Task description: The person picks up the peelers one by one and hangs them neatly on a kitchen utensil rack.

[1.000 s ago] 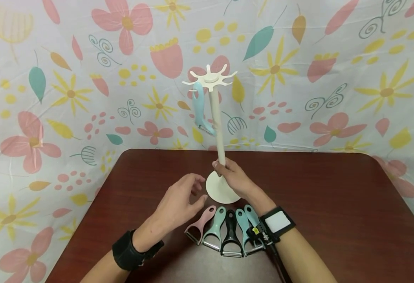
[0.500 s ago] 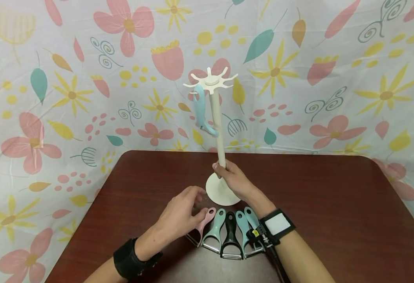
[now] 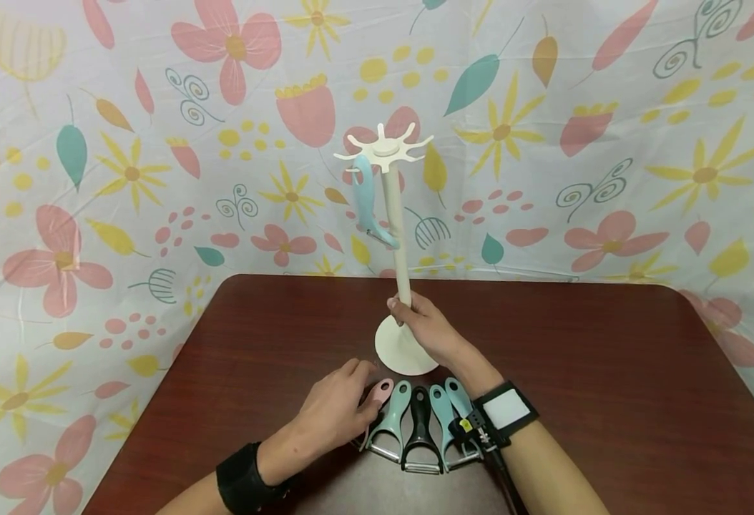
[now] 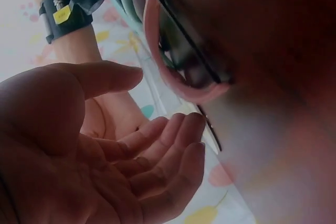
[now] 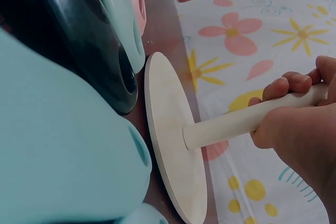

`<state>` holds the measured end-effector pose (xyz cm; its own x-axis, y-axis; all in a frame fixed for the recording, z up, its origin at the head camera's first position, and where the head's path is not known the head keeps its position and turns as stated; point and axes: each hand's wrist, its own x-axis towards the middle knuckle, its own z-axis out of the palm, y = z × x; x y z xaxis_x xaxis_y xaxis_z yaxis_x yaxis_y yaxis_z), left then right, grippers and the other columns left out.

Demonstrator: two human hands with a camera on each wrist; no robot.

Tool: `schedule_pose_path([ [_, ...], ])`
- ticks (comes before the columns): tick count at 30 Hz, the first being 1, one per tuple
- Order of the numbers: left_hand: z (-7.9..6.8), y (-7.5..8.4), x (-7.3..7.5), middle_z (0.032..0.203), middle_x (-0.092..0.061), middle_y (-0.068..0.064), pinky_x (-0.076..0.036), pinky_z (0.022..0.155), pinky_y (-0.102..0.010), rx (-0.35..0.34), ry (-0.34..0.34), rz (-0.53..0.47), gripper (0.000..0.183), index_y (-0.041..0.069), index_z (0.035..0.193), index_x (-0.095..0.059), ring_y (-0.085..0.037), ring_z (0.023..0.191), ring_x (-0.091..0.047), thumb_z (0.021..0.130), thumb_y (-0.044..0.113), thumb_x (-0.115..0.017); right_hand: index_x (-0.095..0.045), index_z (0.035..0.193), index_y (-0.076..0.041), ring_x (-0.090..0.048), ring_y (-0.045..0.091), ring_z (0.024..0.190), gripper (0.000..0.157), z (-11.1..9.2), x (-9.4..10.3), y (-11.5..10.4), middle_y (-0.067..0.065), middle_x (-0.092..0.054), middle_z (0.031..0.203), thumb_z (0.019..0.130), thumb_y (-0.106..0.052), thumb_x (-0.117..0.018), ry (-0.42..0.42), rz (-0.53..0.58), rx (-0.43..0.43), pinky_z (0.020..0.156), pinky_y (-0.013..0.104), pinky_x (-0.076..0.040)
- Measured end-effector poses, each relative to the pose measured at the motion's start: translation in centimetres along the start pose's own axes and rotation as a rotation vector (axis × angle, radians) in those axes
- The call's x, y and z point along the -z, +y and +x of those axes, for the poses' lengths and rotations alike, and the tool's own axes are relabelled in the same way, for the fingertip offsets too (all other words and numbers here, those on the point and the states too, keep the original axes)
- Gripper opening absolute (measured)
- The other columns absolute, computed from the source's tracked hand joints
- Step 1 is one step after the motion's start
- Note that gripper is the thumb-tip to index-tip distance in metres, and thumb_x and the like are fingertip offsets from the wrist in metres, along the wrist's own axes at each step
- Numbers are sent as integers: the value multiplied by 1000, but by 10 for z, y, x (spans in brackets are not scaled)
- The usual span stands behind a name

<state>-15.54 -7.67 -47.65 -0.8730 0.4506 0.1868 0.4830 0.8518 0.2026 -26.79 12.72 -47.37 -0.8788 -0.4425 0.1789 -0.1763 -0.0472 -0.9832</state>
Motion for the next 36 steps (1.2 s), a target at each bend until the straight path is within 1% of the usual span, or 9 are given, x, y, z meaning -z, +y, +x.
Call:
schedule_pose_path([
  [4,-2,0,-5,90,-56,0,-50,56,-33,6,-20,36,41,10,108,-60,-15,73,-58,80,38,-71,-45,93,9,-37,36,88,38,0,-1,1,24,-37,88,104,-27,-47,1,4,5,81,51,-28],
  [11,0,1,-9,79,-53,4,-47,51,-32,25,-63,67,36,13,100,-59,-13,67,-58,79,39,-73,-44,93,10,-36,34,90,37,0,0,0,24,-38,90,105,-25,-45,1,11,-4,80,49,-28],
  [17,1,1,-12,77,-54,5,-48,53,-35,36,-59,82,33,14,96,-58,-15,68,-59,78,37,-74,-44,92,8,-37,33,92,36,-1,1,2,22,-39,90,106,-24,-45,0,3,4,82,51,-27],
  [23,1,1,-11,76,-53,6,-47,52,-33,48,-68,73,31,15,94,-58,-14,65,-58,78,35,-74,-44,90,5,-38,31,90,36,1,0,4,17,-40,88,105,-28,-46,-4,2,13,82,53,-27],
  [28,1,-1,-8,73,-49,7,-44,50,-31,46,-65,58,29,16,91,-56,-10,61,-53,79,35,-74,-45,89,3,-38,30,88,37,1,1,3,17,-39,87,105,-30,-46,-8,-14,15,80,54,-27],
  [33,1,-3,-5,71,-46,9,-41,47,-28,39,-45,27,27,17,90,-54,-8,58,-49,80,35,-73,-45,90,6,-37,31,85,38,1,1,2,19,-39,86,105,-28,-45,-10,-32,22,78,51,-28],
  [36,0,-4,-1,72,-46,9,-41,47,-27,51,-24,-3,27,17,91,-56,-8,58,-49,80,35,-74,-45,89,7,-37,32,85,39,2,1,3,20,-39,87,105,-28,-45,-10,-30,21,78,50,-28],
])
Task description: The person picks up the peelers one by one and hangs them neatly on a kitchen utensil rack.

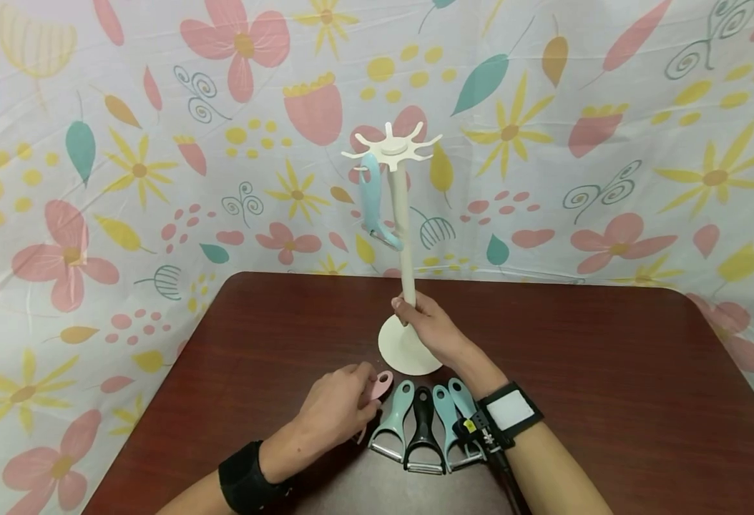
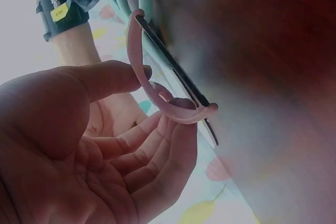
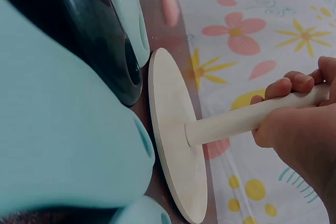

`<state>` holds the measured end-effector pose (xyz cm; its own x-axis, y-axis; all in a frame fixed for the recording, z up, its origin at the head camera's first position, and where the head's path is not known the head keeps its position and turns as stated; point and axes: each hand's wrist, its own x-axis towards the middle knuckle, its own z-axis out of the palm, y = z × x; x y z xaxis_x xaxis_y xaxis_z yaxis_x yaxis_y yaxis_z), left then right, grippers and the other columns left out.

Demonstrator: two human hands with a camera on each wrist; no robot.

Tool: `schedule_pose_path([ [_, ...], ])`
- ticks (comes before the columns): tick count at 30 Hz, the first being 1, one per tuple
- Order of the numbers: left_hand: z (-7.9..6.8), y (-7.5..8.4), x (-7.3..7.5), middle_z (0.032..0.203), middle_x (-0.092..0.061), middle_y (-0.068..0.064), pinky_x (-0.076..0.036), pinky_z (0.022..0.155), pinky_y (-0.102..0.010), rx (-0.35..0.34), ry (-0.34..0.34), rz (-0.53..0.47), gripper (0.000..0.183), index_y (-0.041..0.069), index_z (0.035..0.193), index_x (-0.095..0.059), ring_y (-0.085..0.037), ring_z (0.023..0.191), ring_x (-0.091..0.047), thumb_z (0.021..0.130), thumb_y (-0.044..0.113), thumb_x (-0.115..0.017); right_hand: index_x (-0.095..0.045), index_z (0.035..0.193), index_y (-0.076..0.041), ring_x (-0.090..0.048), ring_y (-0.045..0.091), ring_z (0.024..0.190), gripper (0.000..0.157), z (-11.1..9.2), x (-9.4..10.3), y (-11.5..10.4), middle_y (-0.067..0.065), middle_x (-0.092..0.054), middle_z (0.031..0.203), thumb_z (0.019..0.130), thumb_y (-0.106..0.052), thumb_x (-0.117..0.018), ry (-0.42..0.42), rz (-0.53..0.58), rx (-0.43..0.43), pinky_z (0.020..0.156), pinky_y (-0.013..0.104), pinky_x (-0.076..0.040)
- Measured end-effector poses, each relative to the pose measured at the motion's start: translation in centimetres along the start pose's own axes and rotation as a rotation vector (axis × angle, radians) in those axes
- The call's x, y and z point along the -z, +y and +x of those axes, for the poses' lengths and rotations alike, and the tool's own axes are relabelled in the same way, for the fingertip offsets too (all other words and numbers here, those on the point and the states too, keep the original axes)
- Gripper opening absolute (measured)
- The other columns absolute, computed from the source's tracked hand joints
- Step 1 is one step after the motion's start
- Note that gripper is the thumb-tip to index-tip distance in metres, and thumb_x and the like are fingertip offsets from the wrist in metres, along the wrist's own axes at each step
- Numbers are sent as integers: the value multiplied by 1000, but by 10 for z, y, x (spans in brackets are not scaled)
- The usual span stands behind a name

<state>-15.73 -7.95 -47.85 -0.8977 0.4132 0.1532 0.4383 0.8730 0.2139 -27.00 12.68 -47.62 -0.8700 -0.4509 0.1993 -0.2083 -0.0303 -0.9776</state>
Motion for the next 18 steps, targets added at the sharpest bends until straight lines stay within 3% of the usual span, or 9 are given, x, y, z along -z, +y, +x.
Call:
schedule_pose_path([
  [6,2,-2,7,81,-52,8,-44,51,-27,24,51,-81,33,15,106,-61,-8,62,-52,83,35,-74,-46,88,6,-38,32,86,39,0,1,-1,21,-39,87,105,-29,-46,10,-10,-14,79,51,-28],
  [12,6,-7,15,89,-56,6,-49,59,-28,27,116,-116,33,15,111,-59,-9,68,-57,86,32,-72,-45,88,6,-37,34,84,39,0,1,0,22,-38,86,105,-29,-46,5,-7,-1,77,53,-28],
  [18,11,-11,27,88,-55,6,-48,58,-25,19,184,-184,35,13,115,-58,-4,68,-54,89,31,-71,-45,88,7,-37,34,86,40,0,0,-1,23,-38,84,105,-29,-46,0,1,-3,80,53,-27],
])
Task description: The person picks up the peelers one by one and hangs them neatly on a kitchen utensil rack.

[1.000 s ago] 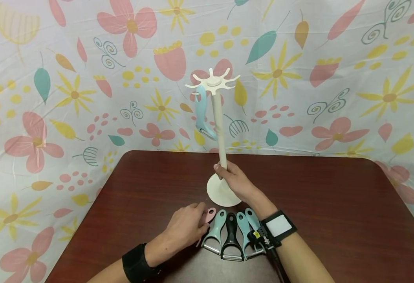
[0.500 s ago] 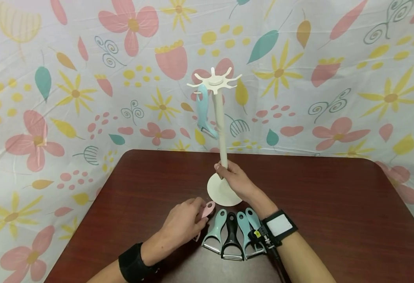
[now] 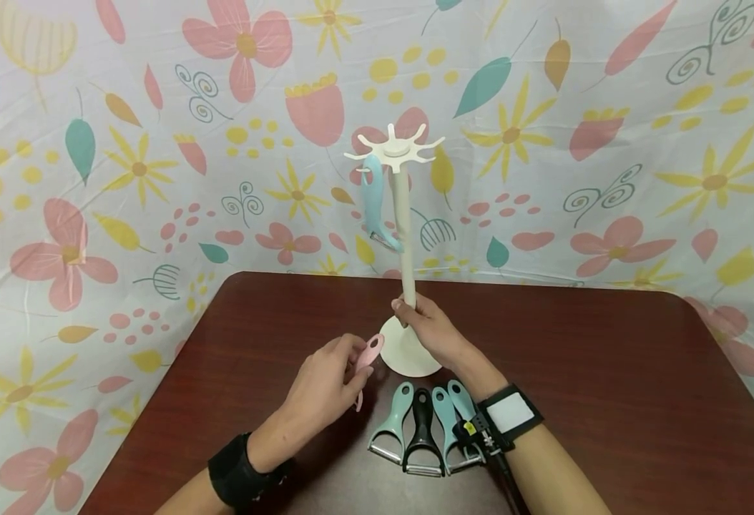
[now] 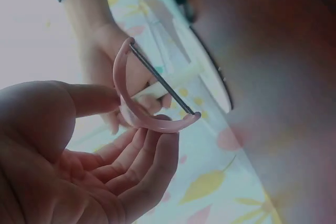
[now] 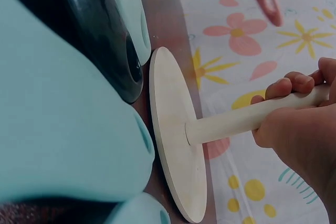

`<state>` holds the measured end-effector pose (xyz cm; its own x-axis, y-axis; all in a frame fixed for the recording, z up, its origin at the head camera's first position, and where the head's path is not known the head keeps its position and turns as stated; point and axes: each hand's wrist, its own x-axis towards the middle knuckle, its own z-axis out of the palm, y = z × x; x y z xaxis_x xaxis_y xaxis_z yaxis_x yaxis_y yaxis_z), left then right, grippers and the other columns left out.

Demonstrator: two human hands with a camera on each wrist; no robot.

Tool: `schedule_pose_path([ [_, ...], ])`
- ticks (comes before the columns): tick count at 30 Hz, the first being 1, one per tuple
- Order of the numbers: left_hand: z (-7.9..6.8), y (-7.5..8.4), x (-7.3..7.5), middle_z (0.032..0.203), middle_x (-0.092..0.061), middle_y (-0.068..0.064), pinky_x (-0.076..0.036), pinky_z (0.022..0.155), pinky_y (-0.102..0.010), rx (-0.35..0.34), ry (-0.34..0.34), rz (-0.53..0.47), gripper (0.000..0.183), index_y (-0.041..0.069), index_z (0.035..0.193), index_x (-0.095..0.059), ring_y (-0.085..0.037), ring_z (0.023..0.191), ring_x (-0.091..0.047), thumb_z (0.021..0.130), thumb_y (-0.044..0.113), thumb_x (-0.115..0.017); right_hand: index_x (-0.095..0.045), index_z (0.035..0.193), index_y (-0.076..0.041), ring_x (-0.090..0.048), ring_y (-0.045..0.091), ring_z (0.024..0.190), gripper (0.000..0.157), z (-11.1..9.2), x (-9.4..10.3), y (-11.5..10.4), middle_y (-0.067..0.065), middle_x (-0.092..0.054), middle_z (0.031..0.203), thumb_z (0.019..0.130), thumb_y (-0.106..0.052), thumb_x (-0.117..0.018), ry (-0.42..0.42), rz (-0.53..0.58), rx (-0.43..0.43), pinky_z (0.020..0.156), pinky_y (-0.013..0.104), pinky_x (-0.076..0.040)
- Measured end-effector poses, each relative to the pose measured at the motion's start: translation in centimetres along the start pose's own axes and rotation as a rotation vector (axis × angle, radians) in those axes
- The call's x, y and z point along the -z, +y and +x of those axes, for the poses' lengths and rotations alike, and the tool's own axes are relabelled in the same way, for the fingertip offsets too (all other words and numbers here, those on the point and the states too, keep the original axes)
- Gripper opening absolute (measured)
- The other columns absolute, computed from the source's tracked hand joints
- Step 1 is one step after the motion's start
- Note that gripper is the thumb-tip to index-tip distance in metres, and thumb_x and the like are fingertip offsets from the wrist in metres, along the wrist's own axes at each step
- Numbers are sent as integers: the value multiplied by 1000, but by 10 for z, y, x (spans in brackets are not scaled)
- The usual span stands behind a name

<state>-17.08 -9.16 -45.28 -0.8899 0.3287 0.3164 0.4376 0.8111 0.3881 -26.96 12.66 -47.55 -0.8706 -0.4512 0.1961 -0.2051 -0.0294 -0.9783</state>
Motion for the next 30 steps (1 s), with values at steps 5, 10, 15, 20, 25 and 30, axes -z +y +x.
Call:
schedule_pose_path([
  [5,8,1,10,88,-54,7,-47,56,-22,7,44,-34,37,12,118,-57,-2,67,-52,89,31,-71,-46,88,5,-38,31,85,38,0,0,-1,19,-39,84,105,-28,-45,1,-6,11,78,53,-27],
  [10,15,1,18,89,-55,6,-47,56,-19,-3,64,-47,38,12,118,-57,-3,67,-52,88,29,-72,-47,89,7,-38,32,84,37,-1,-1,-2,21,-40,85,106,-26,-44,5,-18,22,77,49,-29],
  [15,22,0,27,90,-57,5,-48,58,-21,-18,107,-68,36,11,117,-57,-6,70,-55,89,28,-71,-47,90,7,-38,33,85,37,-1,-2,-4,24,-40,86,106,-26,-44,10,-33,7,77,48,-30],
  [20,30,3,35,90,-59,5,-46,57,-21,-40,162,-90,35,11,116,-57,-7,68,-54,90,29,-70,-48,91,8,-40,32,86,37,-1,-1,-3,24,-41,87,106,-26,-44,24,-36,-6,77,47,-31],
  [25,40,6,44,92,-59,5,-47,56,-19,-65,224,-121,33,10,116,-58,-5,68,-54,89,27,-69,-46,91,12,-40,33,88,36,-2,-2,-11,26,-41,87,106,-20,-43,25,-36,-17,78,45,-31],
  [30,48,9,53,93,-58,5,-47,57,-17,-79,259,-154,34,10,117,-57,-3,71,-54,90,27,-69,-44,92,16,-39,38,88,35,-6,-7,-28,30,-39,88,107,-15,-41,6,-59,-10,76,41,-31],
])
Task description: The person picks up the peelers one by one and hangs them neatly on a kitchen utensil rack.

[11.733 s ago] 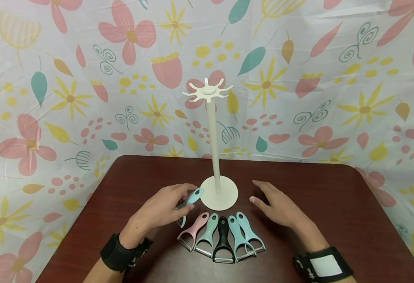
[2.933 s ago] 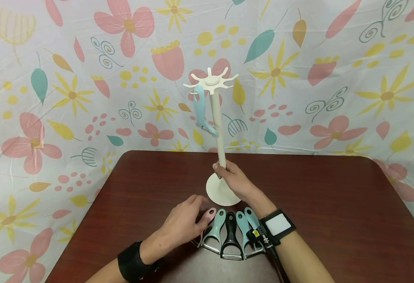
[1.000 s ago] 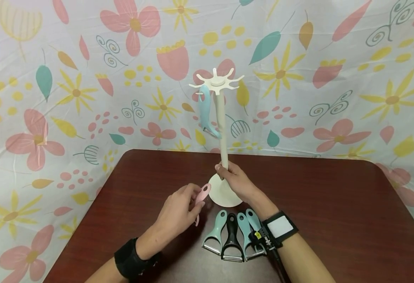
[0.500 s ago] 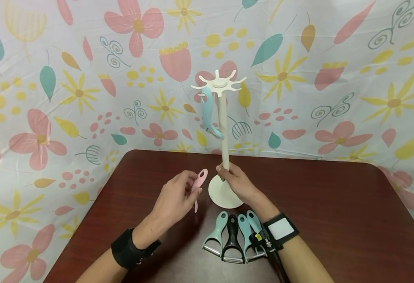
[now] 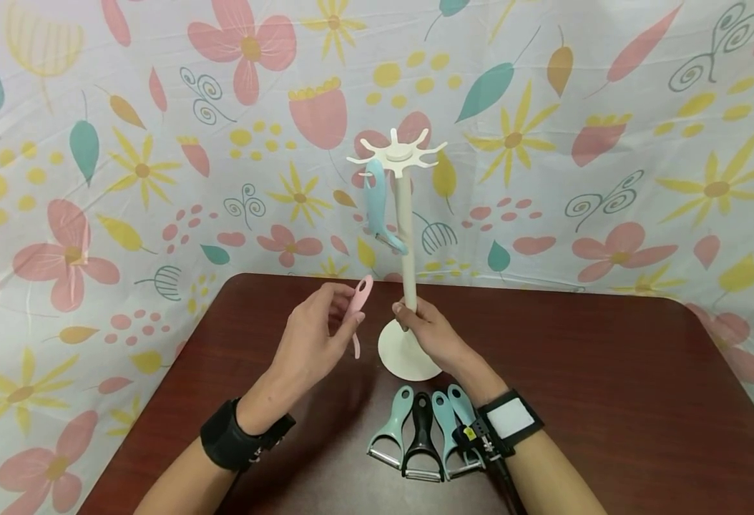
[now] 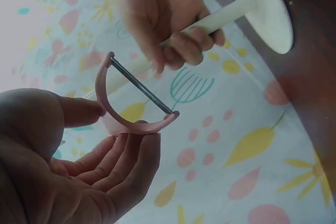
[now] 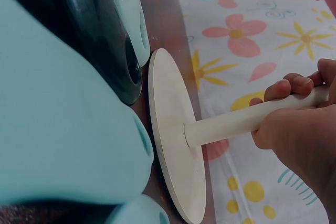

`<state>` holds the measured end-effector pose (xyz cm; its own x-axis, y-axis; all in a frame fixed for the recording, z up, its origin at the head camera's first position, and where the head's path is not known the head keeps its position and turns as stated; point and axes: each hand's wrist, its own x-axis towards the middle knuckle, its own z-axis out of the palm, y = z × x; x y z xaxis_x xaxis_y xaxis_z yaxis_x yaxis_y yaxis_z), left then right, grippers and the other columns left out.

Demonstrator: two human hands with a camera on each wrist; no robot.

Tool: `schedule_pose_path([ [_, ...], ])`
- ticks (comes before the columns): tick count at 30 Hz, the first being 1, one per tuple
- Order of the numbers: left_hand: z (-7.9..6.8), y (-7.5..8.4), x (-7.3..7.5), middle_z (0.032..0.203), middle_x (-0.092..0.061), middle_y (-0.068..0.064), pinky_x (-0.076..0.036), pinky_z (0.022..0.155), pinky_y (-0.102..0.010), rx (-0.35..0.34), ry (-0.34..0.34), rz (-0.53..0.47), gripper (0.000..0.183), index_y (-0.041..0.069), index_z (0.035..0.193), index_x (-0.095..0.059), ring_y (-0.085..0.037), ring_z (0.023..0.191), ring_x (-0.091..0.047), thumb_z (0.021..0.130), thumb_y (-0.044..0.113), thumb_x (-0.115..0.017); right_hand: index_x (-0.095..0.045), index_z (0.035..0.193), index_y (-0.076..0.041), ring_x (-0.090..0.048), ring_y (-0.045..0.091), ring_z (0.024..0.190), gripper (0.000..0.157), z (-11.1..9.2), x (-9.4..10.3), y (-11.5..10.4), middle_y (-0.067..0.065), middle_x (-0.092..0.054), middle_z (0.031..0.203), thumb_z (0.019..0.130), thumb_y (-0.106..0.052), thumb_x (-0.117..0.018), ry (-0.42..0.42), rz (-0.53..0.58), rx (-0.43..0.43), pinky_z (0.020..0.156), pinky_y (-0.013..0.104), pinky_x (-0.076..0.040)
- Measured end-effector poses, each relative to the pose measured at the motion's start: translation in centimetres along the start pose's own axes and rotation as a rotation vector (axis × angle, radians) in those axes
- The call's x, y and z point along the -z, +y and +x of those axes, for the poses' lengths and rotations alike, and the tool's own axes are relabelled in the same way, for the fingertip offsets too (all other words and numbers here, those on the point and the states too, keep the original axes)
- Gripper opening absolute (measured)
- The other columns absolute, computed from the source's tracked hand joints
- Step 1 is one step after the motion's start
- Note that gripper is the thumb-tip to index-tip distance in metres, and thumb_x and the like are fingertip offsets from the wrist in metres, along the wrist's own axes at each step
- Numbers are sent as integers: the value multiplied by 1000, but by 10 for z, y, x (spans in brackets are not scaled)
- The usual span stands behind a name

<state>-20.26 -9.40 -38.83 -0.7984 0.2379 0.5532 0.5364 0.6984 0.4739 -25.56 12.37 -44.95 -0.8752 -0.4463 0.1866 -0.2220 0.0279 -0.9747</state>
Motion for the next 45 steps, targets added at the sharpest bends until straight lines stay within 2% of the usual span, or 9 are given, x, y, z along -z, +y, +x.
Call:
schedule_pose_path([
  [3,5,2,3,94,-58,5,-47,58,-16,-16,23,-12,34,9,118,-57,-3,74,-55,91,27,-68,-44,92,16,-38,39,88,36,1,1,3,31,-39,88,107,-16,-41,0,4,1,76,42,-31],
  [7,11,4,7,95,-58,5,-48,61,-16,-31,45,-23,34,9,117,-56,-3,78,-55,91,26,-68,-46,90,12,-40,37,90,37,4,4,18,28,-40,89,107,-21,-42,10,25,-11,79,46,-30],
  [13,18,7,13,94,-60,5,-53,65,-21,-16,68,-43,34,9,119,-56,-4,81,-58,91,24,-68,-46,89,10,-40,34,91,39,5,4,25,26,-40,89,106,-25,-43,12,29,0,81,51,-29],
  [23,31,11,23,99,-61,3,-52,71,-28,-59,139,-68,34,7,121,-54,-5,85,-60,93,23,-66,-43,91,17,-36,40,93,33,-1,0,2,34,-37,93,107,-12,-40,-14,35,-20,80,46,-29],
  [31,43,17,37,100,-63,1,-52,71,-23,-91,199,-88,36,6,123,-53,-5,88,-61,93,21,-67,-46,91,9,-37,35,89,35,3,4,21,27,-39,90,106,-23,-43,3,24,-21,78,47,-29],
  [38,52,22,44,102,-63,1,-54,70,-18,-99,237,-129,35,6,122,-54,-5,89,-62,93,22,-67,-46,90,7,-37,33,88,39,2,4,24,24,-39,89,105,-28,-45,10,25,-19,79,49,-29],
  [42,59,32,51,101,-65,-4,-56,72,-26,-131,274,-165,33,4,119,-54,-11,89,-65,92,15,-68,-46,92,8,-36,35,88,38,3,4,22,26,-38,90,105,-27,-45,9,29,-28,78,48,-28],
  [45,62,46,60,100,-65,-10,-56,73,-34,-148,294,-200,31,0,117,-54,-17,88,-66,91,9,-68,-47,92,9,-36,36,88,37,3,4,22,27,-38,91,106,-26,-44,4,20,-27,78,48,-29],
])
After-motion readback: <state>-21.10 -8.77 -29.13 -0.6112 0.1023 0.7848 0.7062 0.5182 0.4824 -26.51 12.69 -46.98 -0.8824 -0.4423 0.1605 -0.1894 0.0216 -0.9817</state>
